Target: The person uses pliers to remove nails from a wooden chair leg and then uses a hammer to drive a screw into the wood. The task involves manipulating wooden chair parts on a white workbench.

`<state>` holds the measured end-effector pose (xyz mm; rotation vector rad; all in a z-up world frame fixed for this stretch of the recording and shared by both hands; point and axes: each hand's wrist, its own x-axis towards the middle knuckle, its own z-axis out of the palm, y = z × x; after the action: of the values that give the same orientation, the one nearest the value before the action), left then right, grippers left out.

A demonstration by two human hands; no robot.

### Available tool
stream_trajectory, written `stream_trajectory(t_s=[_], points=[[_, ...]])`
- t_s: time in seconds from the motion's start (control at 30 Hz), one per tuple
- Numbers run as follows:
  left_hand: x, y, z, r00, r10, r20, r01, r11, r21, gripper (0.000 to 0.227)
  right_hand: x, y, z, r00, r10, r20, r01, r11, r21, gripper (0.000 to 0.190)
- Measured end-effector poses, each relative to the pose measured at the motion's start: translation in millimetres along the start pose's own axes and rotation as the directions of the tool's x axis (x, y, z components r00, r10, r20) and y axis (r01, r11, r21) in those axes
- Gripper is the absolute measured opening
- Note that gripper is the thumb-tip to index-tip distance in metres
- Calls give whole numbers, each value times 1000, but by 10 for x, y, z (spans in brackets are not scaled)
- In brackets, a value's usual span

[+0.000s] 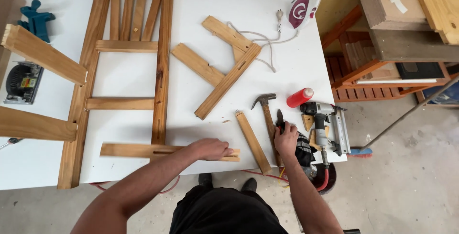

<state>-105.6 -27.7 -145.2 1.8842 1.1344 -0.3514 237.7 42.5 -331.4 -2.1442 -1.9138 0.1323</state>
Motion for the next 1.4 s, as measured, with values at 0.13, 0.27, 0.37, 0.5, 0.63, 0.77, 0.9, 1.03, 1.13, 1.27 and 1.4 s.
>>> stream_trajectory(t_s=[0.13,0.27,0.37,0.5,0.63,0.77,0.9,1.03,1.13,1.27,1.4], points=[[525,-94,268,982,94,164,-124,976,179,65,-238,-260,-268,982,-113,-149,108,993,-47,48],[652,58,338,922,178,344,-256,946,198,73,-930,-763,-823,878,-265,400,67,894,444,49],[731,83,303,887,117,447,-260,926,273,78,-1454,-904,-914,639,-330,695,-18,897,443,74],[803,34,447,884,108,456,-279,903,327,71,-1850,-801,-454,657,-430,619,57,847,529,64],[790,-35,471,921,103,375,-255,888,382,61,-1792,-1175,-824,580,-304,756,-116,887,447,50],[774,-83,572,957,108,269,-222,870,440,53,-1699,-1264,-715,495,-331,803,23,929,368,55],[565,-330,825,938,236,-254,-168,950,262,34,-1708,-1507,-681,454,-273,849,29,956,292,73],[-378,-36,973,764,-107,-636,-13,983,-182,31,-1809,-1749,-642,500,-356,789,90,928,362,70],[-1016,-189,1304,358,-214,-909,-93,960,-263,12,-1850,-1960,-564,485,-293,824,-12,940,341,68],[-1965,-1019,1646,64,-414,-908,162,902,-400,17,-1787,-2055,-194,585,-331,741,118,938,326,72],[-2684,-2703,1954,-128,-644,-754,516,606,-605,30,-1680,-2275,-369,619,-212,756,86,975,204,72]])
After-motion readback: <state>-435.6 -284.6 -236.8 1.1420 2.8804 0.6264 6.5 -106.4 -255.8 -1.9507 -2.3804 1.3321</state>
